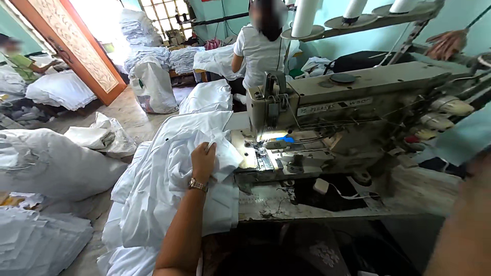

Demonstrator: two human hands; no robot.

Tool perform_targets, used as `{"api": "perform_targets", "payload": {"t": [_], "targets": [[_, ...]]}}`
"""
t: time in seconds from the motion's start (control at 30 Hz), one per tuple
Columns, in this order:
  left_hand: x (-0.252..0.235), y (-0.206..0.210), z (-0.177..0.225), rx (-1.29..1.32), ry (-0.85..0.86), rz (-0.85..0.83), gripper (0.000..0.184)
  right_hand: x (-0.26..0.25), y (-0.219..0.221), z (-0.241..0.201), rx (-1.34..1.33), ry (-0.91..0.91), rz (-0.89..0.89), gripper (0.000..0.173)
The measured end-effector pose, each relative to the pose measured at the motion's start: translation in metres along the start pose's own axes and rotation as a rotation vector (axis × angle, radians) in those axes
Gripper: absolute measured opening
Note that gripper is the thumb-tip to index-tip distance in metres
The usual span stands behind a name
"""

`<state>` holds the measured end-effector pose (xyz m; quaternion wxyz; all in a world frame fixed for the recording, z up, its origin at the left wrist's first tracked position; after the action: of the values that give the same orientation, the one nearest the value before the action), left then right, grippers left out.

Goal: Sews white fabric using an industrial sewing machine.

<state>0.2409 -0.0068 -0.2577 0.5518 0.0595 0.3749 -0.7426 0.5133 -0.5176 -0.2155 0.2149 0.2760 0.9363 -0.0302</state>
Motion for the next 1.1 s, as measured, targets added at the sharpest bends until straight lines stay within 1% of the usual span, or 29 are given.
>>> {"api": "perform_targets", "payload": {"t": [0.03,0.07,0.1,0.13,0.17,0.23,0.27,0.33,0.37,0.4,0.47,0.53,0.6,0.67,0.73,0.8,0.93,1.1], "targets": [[0.008,-0.009,0.003,0.047,0.006,0.018,0.027,0.022,-0.006,0.012,-0.131,-0.012,0.026,0.032],[0.014,-0.017,0.007,0.083,0.015,0.020,0.025,0.050,-0.008,0.012,-0.224,-0.019,0.025,0.026],[0.019,-0.022,0.009,0.103,0.028,0.017,0.024,0.080,-0.006,0.003,-0.272,-0.069,-0.020,0.021],[0.023,-0.026,0.011,0.115,0.044,0.017,0.023,0.112,-0.001,-0.012,-0.289,-0.145,-0.116,0.017],[0.026,-0.029,0.013,0.119,0.058,0.016,0.023,0.143,0.007,-0.026,-0.277,-0.228,-0.255,0.016],[0.030,-0.034,0.017,0.124,0.083,0.019,0.022,0.198,0.031,-0.045,-0.174,-0.343,-0.593,0.024],[0.032,-0.035,0.018,0.128,0.100,0.026,0.022,0.221,0.045,-0.048,-0.091,-0.358,-0.771,0.031],[0.037,-0.038,0.019,0.130,0.132,0.033,0.021,0.255,0.068,-0.049,0.065,-0.323,-1.111,0.047],[0.039,-0.040,0.019,0.131,0.145,0.037,0.021,0.266,0.078,-0.051,0.108,-0.321,-1.214,0.050],[0.041,-0.041,0.020,0.137,0.162,0.046,0.021,0.273,0.086,-0.056,0.123,-0.375,-1.246,0.048],[0.044,-0.046,0.022,0.151,0.199,0.068,0.022,0.282,0.103,-0.072,0.110,-0.566,-1.170,0.037],[0.047,-0.052,0.025,0.149,0.225,0.068,0.022,0.288,0.122,-0.091,0.118,-0.715,-1.068,0.030],[0.050,-0.057,0.028,0.145,0.245,0.054,0.021,0.293,0.142,-0.104,0.158,-0.806,-0.981,0.026],[0.054,-0.061,0.031,0.172,0.234,0.009,0.022,0.297,0.160,-0.107,0.214,-0.866,-0.912,0.022],[0.057,-0.063,0.032,0.257,0.196,-0.057,0.023,0.298,0.170,-0.103,0.258,-0.859,-0.889,0.020],[0.059,-0.065,0.034,0.319,0.174,-0.091,0.023,0.296,0.169,-0.103,0.248,-0.842,-0.872,0.018],[0.065,-0.060,0.032,0.346,0.170,-0.113,0.023,0.295,0.160,-0.099,0.226,-0.833,-0.877,0.019],[0.066,-0.062,0.042,0.424,0.182,-0.115,0.022,0.294,0.165,-0.100,0.219,-0.814,-0.892,0.018]]}}
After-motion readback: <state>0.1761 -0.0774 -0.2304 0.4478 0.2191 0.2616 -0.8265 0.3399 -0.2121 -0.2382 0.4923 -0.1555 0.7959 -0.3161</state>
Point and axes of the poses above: each hand's wrist, its own x-axis away from the middle knuckle, its own y-axis out of the palm, z = x × y, the point moved 5 cm from there along -x, towards the middle knuckle, and after that the axes turned 13 degrees about z, right-handed, at the moved point
